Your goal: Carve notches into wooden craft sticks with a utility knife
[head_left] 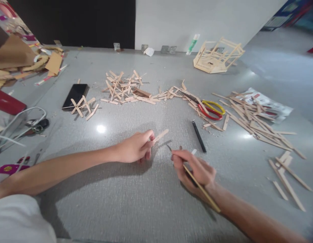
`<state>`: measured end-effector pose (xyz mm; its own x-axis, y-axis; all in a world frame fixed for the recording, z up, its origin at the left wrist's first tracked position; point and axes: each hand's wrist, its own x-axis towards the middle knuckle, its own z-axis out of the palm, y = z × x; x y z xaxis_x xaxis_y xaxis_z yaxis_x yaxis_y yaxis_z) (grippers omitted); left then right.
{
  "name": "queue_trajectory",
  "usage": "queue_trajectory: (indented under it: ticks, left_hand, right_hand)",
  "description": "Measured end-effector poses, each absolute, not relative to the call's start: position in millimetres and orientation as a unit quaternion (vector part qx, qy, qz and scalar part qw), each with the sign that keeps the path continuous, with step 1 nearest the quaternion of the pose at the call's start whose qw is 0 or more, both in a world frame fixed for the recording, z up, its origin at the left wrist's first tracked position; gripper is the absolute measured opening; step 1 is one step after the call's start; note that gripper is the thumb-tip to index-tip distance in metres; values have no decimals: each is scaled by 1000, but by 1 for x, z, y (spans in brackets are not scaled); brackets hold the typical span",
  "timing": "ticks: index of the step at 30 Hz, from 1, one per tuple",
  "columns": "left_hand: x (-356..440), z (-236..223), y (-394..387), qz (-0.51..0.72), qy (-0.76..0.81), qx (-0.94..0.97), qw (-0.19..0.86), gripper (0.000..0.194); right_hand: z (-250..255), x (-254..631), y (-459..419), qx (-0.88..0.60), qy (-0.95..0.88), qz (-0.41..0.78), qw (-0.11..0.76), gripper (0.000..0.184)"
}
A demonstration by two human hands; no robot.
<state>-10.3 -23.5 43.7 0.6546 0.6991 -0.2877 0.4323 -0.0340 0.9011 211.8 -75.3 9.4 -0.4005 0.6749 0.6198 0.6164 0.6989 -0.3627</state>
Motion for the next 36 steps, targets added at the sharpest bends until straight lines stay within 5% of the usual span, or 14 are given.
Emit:
queue_trajectory:
  ticks: [6, 23, 36]
  left_hand:
    - [-3, 49, -42, 208, 373, 718, 550, 21]
    - [1, 54, -48, 186, 380, 806, 413, 22]
    - [-8, 46, -26, 66, 348, 846, 399, 34]
  right_hand:
    - [12, 213, -75, -435, -750, 68, 494, 15]
    - [14, 210, -78, -374, -799, 46, 468, 16]
    - [11, 203, -67, -256, -936, -132, 201, 18]
